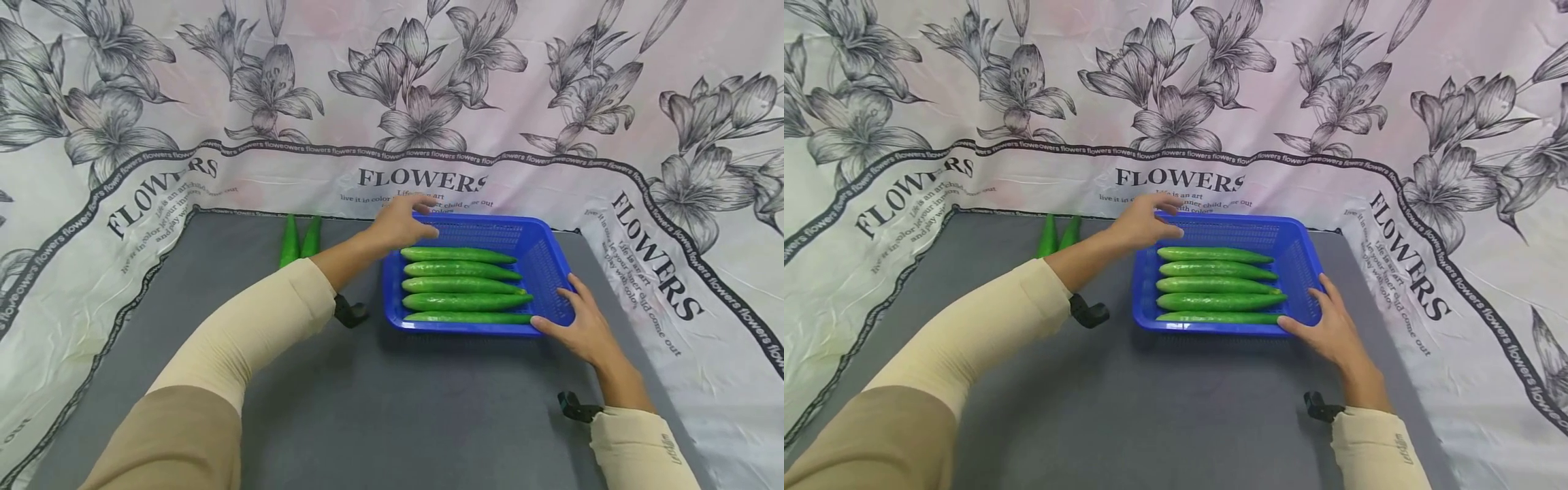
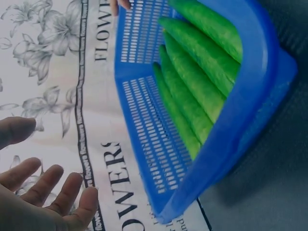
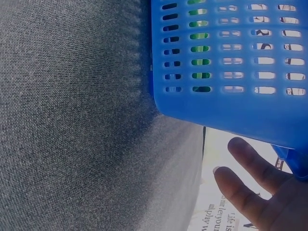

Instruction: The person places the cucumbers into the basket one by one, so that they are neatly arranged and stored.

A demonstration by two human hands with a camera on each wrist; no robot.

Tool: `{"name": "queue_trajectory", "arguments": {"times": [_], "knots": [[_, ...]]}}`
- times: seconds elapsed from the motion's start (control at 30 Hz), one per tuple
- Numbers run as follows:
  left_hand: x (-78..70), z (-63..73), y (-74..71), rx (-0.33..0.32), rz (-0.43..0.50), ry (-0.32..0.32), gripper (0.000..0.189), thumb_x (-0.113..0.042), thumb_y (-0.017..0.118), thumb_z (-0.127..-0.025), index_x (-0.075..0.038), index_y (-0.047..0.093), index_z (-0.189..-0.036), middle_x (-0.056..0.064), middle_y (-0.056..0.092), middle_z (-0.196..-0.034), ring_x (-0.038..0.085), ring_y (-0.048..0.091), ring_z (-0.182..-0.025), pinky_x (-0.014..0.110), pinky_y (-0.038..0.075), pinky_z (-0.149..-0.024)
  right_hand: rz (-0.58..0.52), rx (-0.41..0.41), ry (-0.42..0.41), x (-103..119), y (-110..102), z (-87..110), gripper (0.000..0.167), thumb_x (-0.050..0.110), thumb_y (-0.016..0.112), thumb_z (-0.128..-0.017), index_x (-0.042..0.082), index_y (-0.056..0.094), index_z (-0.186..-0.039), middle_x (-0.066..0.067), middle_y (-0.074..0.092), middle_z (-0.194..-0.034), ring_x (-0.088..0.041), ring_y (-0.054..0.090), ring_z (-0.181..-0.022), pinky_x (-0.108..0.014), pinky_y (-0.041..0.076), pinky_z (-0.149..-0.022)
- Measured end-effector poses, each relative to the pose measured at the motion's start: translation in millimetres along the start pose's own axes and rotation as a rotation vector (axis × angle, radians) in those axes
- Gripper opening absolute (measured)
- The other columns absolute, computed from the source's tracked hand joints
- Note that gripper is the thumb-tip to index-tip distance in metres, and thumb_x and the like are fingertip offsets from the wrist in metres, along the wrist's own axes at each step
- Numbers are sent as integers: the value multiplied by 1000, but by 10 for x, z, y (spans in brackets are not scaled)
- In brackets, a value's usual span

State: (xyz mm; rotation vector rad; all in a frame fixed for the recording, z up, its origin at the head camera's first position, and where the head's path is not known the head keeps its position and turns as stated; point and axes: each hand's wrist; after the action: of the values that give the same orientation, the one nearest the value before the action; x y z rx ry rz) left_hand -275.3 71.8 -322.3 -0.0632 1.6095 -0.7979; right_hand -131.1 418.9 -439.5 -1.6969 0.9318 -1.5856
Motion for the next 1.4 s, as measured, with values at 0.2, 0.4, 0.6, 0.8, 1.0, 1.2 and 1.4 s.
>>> {"name": "queue_trajectory", "arguments": {"times": [0.2, 0.4, 0.6, 0.8, 1.0, 1.2, 1.4], "knots": [[37, 121, -153, -44, -5, 20, 58, -14, 77, -83, -16, 54, -137, 4, 56, -130, 22, 55, -110, 30, 49, -81, 9, 17, 20, 22, -21, 5, 90, 46, 70, -84, -13, 34, -141, -18, 4, -159, -51, 15, -136, -74, 23, -94], [92, 275, -337, -99, 24, 44, 56, -13, 75, -85, -15, 53, -137, 6, 55, -130, 22, 56, -106, 33, 51, -79, 10, 18, 35, 12, -12, -2, 91, 47, 70, -84, -12, 33, -142, -17, 3, -159, -52, 16, -135, -75, 23, -94], [226, 367, -479, -178, 20, 27, 55, -14, 74, -85, -15, 55, -136, 7, 56, -128, 26, 55, -108, 36, 52, -78, 5, 15, 29, 7, -3, 16, 89, 46, 70, -84, -12, 33, -141, -17, 3, -159, -52, 16, -135, -75, 23, -93], [387, 479, -599, -227, 0, 20, 55, -14, 75, -85, -14, 56, -136, 11, 56, -128, 28, 57, -106, 40, 52, -78, 6, 19, 34, 23, -9, 10, 89, 47, 69, -85, -12, 33, -142, -16, 3, -159, -52, 17, -135, -74, 24, -92], [600, 585, -716, -271, -29, -6, 55, -15, 73, -86, -12, 54, -137, 12, 54, -132, 29, 56, -109, 43, 51, -81, 12, 15, 37, 17, -18, -4, 89, 47, 69, -84, -12, 34, -141, -16, 4, -159, -52, 17, -135, -74, 24, -93], [844, 649, -791, -315, -142, -43, 56, -17, 71, -88, -10, 51, -140, 15, 51, -135, 34, 53, -115, 47, 49, -84, 18, 8, 33, 15, -28, -7, 90, 47, 69, -84, -12, 34, -141, -16, 4, -159, -52, 16, -135, -74, 24, -93], [1106, 741, -849, -327, -159, -116, 56, -21, 69, -90, -12, 49, -141, 13, 47, -139, 34, 49, -119, 48, 48, -86, 2, 8, 24, 23, -6, 4, 89, 46, 70, -84, -13, 34, -141, -17, 5, -159, -51, 15, -136, -73, 23, -95]]}}
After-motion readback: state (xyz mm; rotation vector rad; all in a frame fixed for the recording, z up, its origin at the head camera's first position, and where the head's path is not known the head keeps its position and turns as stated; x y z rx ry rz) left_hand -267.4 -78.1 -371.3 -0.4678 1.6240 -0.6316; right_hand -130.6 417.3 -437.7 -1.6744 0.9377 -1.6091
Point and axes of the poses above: each hand's wrist, its own z-axis away from the middle knuckle, its own y-axis out of the palm, x = y × z
